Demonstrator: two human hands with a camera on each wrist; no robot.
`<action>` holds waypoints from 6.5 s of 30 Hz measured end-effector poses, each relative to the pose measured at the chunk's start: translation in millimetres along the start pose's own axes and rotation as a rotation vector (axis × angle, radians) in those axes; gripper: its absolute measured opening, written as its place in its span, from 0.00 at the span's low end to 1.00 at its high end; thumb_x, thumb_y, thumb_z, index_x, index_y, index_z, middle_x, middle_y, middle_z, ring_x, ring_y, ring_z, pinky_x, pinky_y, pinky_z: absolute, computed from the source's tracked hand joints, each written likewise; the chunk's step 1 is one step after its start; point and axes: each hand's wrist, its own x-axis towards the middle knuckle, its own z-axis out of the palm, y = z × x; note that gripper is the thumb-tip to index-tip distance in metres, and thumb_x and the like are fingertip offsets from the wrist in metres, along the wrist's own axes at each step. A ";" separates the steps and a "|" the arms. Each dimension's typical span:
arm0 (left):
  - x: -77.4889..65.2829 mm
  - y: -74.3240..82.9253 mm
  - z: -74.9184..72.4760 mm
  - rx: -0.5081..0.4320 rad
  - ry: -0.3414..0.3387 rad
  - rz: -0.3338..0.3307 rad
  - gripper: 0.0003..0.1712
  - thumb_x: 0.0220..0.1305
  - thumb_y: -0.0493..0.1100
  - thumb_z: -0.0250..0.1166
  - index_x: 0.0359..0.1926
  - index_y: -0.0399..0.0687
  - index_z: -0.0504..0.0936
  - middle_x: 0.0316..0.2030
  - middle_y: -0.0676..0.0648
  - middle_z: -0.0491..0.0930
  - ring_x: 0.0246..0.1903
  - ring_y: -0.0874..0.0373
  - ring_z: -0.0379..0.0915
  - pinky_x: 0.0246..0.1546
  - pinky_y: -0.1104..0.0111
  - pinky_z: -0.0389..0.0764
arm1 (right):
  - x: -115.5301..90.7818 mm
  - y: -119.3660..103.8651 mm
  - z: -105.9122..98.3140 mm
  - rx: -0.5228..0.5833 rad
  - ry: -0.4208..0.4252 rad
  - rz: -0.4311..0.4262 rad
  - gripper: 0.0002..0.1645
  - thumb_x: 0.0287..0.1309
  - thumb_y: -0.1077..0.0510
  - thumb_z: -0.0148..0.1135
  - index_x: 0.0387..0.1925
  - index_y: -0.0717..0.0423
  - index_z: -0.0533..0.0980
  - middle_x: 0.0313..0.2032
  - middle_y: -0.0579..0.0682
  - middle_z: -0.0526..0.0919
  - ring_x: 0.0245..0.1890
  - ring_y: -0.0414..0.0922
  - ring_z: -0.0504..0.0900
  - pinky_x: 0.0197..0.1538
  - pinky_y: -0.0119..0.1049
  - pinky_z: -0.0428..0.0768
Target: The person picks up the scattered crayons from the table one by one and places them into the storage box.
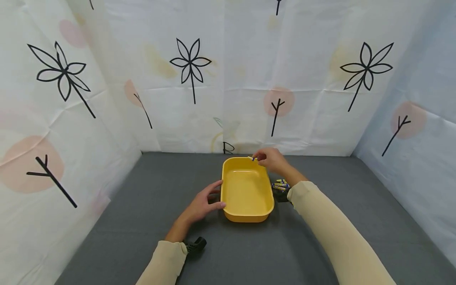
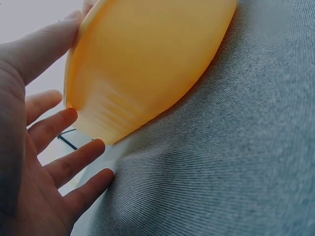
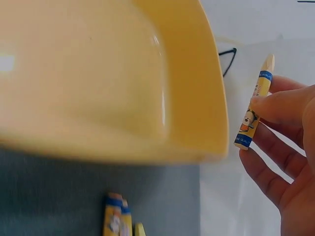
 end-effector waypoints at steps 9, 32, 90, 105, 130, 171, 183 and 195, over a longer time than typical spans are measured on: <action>0.5 -4.0 -1.4 0.009 -0.010 0.032 0.44 0.62 0.50 0.69 0.74 0.48 0.59 0.71 0.46 0.60 0.64 0.43 0.63 0.62 0.47 0.66 | 11.5 -13.5 25.6 -0.037 -0.033 -0.020 0.14 0.61 0.70 0.61 0.48 0.60 0.82 0.43 0.55 0.82 0.46 0.52 0.79 0.51 0.44 0.79; -8.1 33.9 -7.5 -0.085 -0.065 -0.025 0.41 0.65 0.44 0.66 0.74 0.43 0.58 0.70 0.36 0.58 0.64 0.36 0.61 0.61 0.44 0.65 | 18.2 -8.4 54.1 -0.131 0.003 0.016 0.19 0.61 0.71 0.58 0.51 0.56 0.81 0.46 0.54 0.81 0.48 0.51 0.77 0.53 0.45 0.77; -7.9 26.2 -10.0 -0.134 -0.073 -0.011 0.41 0.65 0.39 0.64 0.74 0.40 0.55 0.68 0.32 0.60 0.63 0.34 0.62 0.60 0.42 0.65 | -115.0 73.8 29.1 -0.167 0.108 0.034 0.20 0.49 0.66 0.72 0.47 0.60 0.80 0.29 0.45 0.78 0.28 0.42 0.73 0.33 0.40 0.74; -8.2 26.1 -10.4 -0.137 -0.074 0.003 0.41 0.65 0.39 0.64 0.74 0.38 0.55 0.68 0.32 0.60 0.63 0.32 0.61 0.61 0.42 0.65 | -107.4 69.0 21.1 -0.166 0.085 0.059 0.17 0.51 0.69 0.68 0.46 0.60 0.81 0.30 0.48 0.79 0.30 0.46 0.77 0.34 0.44 0.77; -8.3 26.1 -9.0 -0.116 -0.045 -0.011 0.40 0.65 0.37 0.64 0.74 0.39 0.56 0.71 0.36 0.58 0.66 0.35 0.57 0.63 0.44 0.63 | -42.8 14.7 -16.4 -0.036 0.154 -0.003 0.16 0.63 0.64 0.62 0.52 0.56 0.81 0.45 0.54 0.80 0.43 0.52 0.77 0.44 0.48 0.78; 2.2 -10.8 0.4 -0.094 0.002 0.018 0.43 0.63 0.49 0.67 0.74 0.48 0.59 0.71 0.45 0.60 0.65 0.44 0.61 0.62 0.49 0.67 | 25.1 -17.5 62.7 -0.140 -0.046 0.036 0.20 0.59 0.70 0.60 0.50 0.51 0.83 0.44 0.53 0.81 0.46 0.50 0.78 0.50 0.42 0.78; 0.8 -11.8 0.7 -0.076 0.014 0.015 0.43 0.62 0.48 0.68 0.74 0.49 0.60 0.71 0.47 0.60 0.66 0.46 0.61 0.62 0.49 0.67 | 4.3 -12.9 32.9 0.009 0.045 0.018 0.17 0.64 0.69 0.58 0.53 0.58 0.81 0.50 0.57 0.80 0.48 0.53 0.77 0.49 0.46 0.79; 2.5 -13.0 -0.3 -0.071 0.029 -0.020 0.41 0.62 0.46 0.68 0.74 0.54 0.61 0.70 0.46 0.62 0.65 0.43 0.62 0.61 0.47 0.67 | -20.0 18.6 5.2 -0.015 0.082 0.045 0.16 0.63 0.67 0.58 0.51 0.60 0.81 0.48 0.58 0.79 0.47 0.55 0.77 0.49 0.49 0.79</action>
